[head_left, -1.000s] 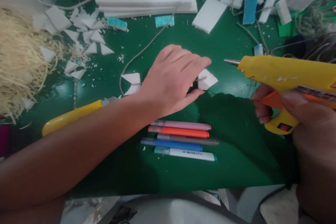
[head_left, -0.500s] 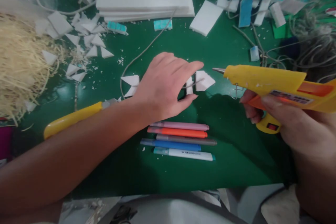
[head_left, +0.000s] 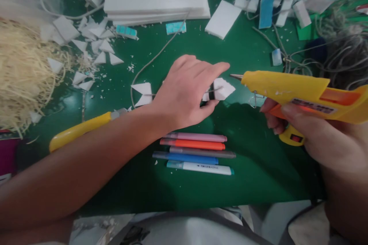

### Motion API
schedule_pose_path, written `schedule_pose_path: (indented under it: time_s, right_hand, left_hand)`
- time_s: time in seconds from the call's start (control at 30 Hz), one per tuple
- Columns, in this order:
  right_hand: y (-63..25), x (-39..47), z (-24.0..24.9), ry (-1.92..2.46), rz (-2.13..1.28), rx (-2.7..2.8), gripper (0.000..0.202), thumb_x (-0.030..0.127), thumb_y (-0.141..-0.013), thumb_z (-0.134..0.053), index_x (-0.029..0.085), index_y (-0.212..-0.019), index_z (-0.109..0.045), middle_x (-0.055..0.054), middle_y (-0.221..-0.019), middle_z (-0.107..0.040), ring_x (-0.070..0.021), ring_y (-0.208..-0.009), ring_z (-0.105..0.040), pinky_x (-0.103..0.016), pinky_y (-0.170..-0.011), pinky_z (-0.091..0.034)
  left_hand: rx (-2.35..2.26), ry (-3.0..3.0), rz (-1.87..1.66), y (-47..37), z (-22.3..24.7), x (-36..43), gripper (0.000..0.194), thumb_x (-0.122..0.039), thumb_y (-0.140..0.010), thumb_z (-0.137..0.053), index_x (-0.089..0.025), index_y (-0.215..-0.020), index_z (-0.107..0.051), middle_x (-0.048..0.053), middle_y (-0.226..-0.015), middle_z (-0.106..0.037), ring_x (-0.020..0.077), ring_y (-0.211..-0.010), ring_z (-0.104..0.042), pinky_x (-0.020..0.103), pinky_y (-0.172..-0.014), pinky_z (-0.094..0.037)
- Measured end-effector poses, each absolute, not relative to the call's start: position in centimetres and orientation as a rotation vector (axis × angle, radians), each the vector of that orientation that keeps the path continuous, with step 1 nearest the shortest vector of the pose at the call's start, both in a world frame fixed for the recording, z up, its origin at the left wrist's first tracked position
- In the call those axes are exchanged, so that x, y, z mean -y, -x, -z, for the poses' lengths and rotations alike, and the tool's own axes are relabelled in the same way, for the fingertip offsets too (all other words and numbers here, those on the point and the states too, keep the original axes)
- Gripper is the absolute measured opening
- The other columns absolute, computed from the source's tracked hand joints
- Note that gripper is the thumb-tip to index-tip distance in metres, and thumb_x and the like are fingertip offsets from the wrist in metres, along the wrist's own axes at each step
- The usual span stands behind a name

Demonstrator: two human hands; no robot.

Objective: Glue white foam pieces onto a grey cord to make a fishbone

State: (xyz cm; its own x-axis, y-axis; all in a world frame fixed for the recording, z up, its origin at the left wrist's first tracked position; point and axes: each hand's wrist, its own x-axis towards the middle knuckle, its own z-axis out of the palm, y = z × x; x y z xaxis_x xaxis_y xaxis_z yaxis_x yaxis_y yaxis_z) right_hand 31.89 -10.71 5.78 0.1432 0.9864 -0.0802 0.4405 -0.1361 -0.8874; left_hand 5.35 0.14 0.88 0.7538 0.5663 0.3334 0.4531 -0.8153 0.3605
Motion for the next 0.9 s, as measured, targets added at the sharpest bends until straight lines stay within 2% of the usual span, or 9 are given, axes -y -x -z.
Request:
schedule_pose_path:
  time_s: [0.07, 0.2, 0.33, 0.43, 0.53, 0.63, 0.7, 0.8, 0.9]
  right_hand:
    - [-31.7, 10.7, -5.9, 1.691, -0.950, 1.350, 0.019, 0.041, -0.088, -0.091, 0.028, -0.076, -0.085, -0.001, -0.066, -0.072, -0.0135, -0.055, -0.064, -0.021, -0.047, -0.055]
    - [-31.9, 10.9, -6.0, 1.717, -0.939, 1.349, 0.015, 0.040, -0.091, -0.091, 0.029, -0.081, -0.087, -0.002, -0.075, -0.075, -0.0144, -0.061, -0.067, -0.023, -0.052, -0.060]
    - [-32.1, 10.9, -6.1, 1.715, -0.930, 1.351, 0.017, 0.043, -0.091, -0.090, 0.030, -0.081, -0.087, -0.002, -0.075, -0.075, -0.0155, -0.061, -0.068, -0.025, -0.051, -0.059]
    - [-32.1, 10.7, -6.2, 1.731, -0.967, 1.375, 0.018, 0.046, -0.090, -0.090, 0.031, -0.081, -0.087, -0.001, -0.071, -0.074, -0.0150, -0.057, -0.067, -0.025, -0.048, -0.056]
    - [-32.1, 10.6, -6.0, 1.713, -1.016, 1.382, 0.016, 0.046, -0.090, -0.090, 0.032, -0.083, -0.087, 0.001, -0.071, -0.074, -0.0137, -0.055, -0.066, -0.024, -0.048, -0.054]
    - [-31.9, 10.4, -6.0, 1.691, -1.067, 1.390, 0.013, 0.044, -0.091, -0.089, 0.033, -0.085, -0.087, 0.002, -0.074, -0.077, -0.0119, -0.055, -0.066, -0.022, -0.049, -0.053]
    - [-31.5, 10.2, -6.0, 1.694, -1.092, 1.392, 0.014, 0.046, -0.089, -0.089, 0.032, -0.085, -0.086, 0.002, -0.073, -0.076, -0.0124, -0.054, -0.064, -0.023, -0.047, -0.052]
    - [-30.7, 9.9, -6.2, 1.721, -1.059, 1.414, 0.030, 0.057, -0.086, -0.089, 0.030, -0.078, -0.079, 0.000, -0.066, -0.072, -0.0163, -0.051, -0.064, -0.027, -0.043, -0.051]
    - [-30.3, 9.7, -6.3, 1.773, -1.015, 1.479, 0.040, 0.068, -0.085, -0.087, 0.029, -0.079, -0.077, -0.003, -0.067, -0.072, -0.0182, -0.050, -0.062, -0.030, -0.042, -0.050]
  left_hand:
    - [-0.798, -2.703, -0.629, -5.9, -0.8, -0.1, 0.053, -0.024, -0.108, -0.060, -0.009, -0.159, -0.062, 0.014, -0.133, -0.083, 0.0340, -0.128, -0.078, 0.059, -0.128, -0.052]
    - [-0.845, -2.671, -0.558, -6.6, -1.0, 0.2, 0.052, -0.026, -0.110, -0.064, -0.016, -0.160, -0.062, 0.012, -0.140, -0.083, 0.0341, -0.135, -0.077, 0.059, -0.133, -0.048]
    - [-0.884, -2.633, -0.543, -5.2, -1.5, 0.1, 0.061, -0.029, -0.107, -0.070, -0.010, -0.164, -0.058, 0.015, -0.144, -0.081, 0.0346, -0.136, -0.075, 0.057, -0.130, -0.050]
    - [-0.972, -2.625, -0.480, -3.1, -2.6, -0.4, 0.070, -0.039, -0.106, -0.076, -0.010, -0.167, -0.057, 0.016, -0.145, -0.080, 0.0361, -0.132, -0.076, 0.060, -0.126, -0.053]
    - [-1.002, -2.677, -0.482, -1.5, -4.2, -0.8, 0.064, -0.054, -0.111, -0.074, -0.014, -0.160, -0.065, 0.013, -0.142, -0.082, 0.0341, -0.129, -0.078, 0.056, -0.120, -0.058]
    - [-1.172, -2.704, -0.637, -0.7, -5.5, -1.0, 0.037, -0.048, -0.117, -0.071, -0.015, -0.130, -0.080, 0.004, -0.125, -0.087, 0.0225, -0.119, -0.081, 0.038, -0.105, -0.064]
    - [-1.271, -2.724, -0.782, -0.4, -6.0, -1.1, 0.031, -0.044, -0.119, -0.069, -0.017, -0.111, -0.082, -0.001, -0.111, -0.087, 0.0164, -0.106, -0.082, 0.032, -0.092, -0.064]
    - [-1.432, -2.577, -0.828, 0.2, -6.3, -1.5, 0.050, -0.056, -0.122, -0.055, -0.022, -0.100, -0.084, -0.002, -0.090, -0.079, 0.0181, -0.092, -0.076, 0.041, -0.081, -0.061]
    - [-1.542, -2.415, -0.757, 0.6, -6.7, -1.9, 0.073, -0.073, -0.121, -0.036, -0.027, -0.089, -0.084, -0.001, -0.067, -0.058, 0.0183, -0.069, -0.060, 0.046, -0.071, -0.058]
